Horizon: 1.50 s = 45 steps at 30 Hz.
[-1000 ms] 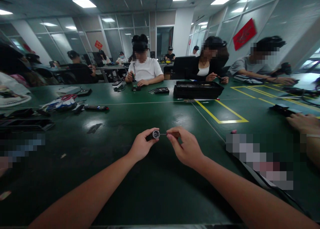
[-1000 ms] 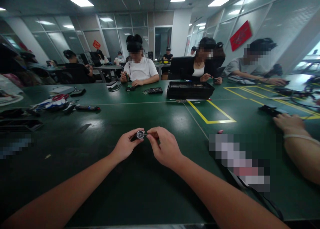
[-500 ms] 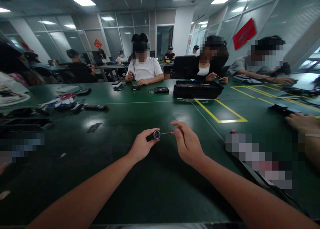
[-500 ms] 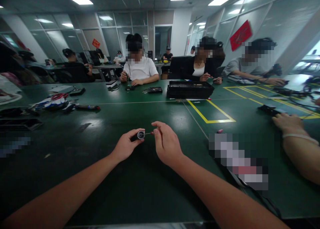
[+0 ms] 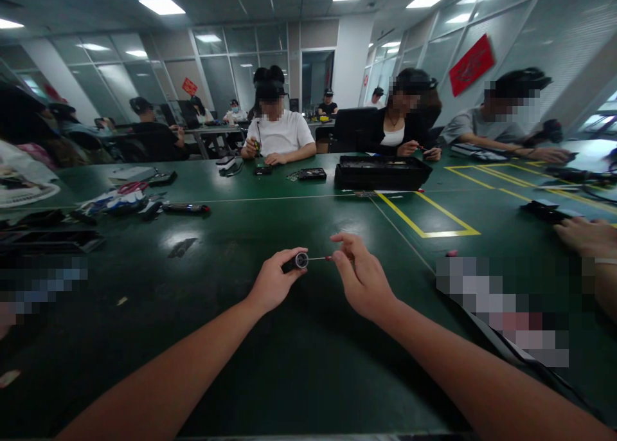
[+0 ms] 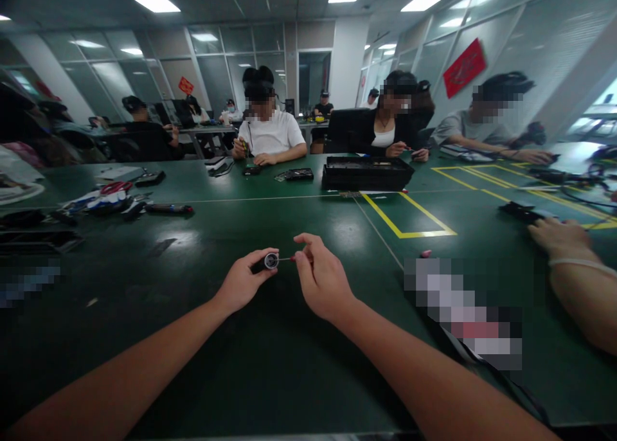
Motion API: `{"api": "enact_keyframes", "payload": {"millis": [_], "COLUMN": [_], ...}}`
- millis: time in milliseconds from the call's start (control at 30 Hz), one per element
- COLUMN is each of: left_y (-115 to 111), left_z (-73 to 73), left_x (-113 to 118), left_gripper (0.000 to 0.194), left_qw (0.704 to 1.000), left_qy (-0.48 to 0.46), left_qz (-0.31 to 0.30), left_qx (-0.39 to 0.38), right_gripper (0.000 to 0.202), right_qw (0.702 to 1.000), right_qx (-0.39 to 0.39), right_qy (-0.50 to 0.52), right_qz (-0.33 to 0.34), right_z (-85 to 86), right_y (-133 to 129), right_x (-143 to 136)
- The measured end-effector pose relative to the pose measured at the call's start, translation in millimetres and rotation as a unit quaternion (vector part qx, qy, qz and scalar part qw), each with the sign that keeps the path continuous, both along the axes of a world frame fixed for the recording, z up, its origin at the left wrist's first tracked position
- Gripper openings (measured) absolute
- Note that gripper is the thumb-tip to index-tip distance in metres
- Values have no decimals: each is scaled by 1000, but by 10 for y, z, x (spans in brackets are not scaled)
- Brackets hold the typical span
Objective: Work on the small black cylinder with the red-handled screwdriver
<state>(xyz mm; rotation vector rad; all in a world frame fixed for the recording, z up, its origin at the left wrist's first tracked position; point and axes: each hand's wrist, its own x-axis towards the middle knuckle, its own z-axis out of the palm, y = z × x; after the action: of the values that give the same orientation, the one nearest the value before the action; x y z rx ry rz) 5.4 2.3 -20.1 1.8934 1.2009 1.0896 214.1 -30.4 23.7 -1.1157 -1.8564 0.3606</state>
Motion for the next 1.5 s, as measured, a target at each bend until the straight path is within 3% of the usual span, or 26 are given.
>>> {"api": "enact_keyframes", "payload": {"millis": [233,567,733,1067,1267,1500], "left_y": [7,-26,-20,1,-6,-27], "left_z": [-21,15,0,-15,3,7], "left_x": [0,13,7,-3,12,10], "left_gripper": [41,42,42,41,41,41], "left_qw": [1000,1000,1000,999,999,998], "left_qy": [11,11,18,25,41,47], "left_qz": [0,4,2,33,19,20], "left_qx": [3,-2,9,12,26,24], "right_gripper": [23,18,37,15,26,17], "right_qw": [999,997,999,1000,999,999], "right_qx": [-36,-14,-20,7,-16,-2], "right_qy": [5,77,23,-7,-46,36], "right_qz": [-9,-21,-32,16,-5,10], "right_z": [15,-87,8,-8,51,-34], "right_y": [22,106,64,63,49,38], "right_x": [13,41,31,20,12,-3]}}
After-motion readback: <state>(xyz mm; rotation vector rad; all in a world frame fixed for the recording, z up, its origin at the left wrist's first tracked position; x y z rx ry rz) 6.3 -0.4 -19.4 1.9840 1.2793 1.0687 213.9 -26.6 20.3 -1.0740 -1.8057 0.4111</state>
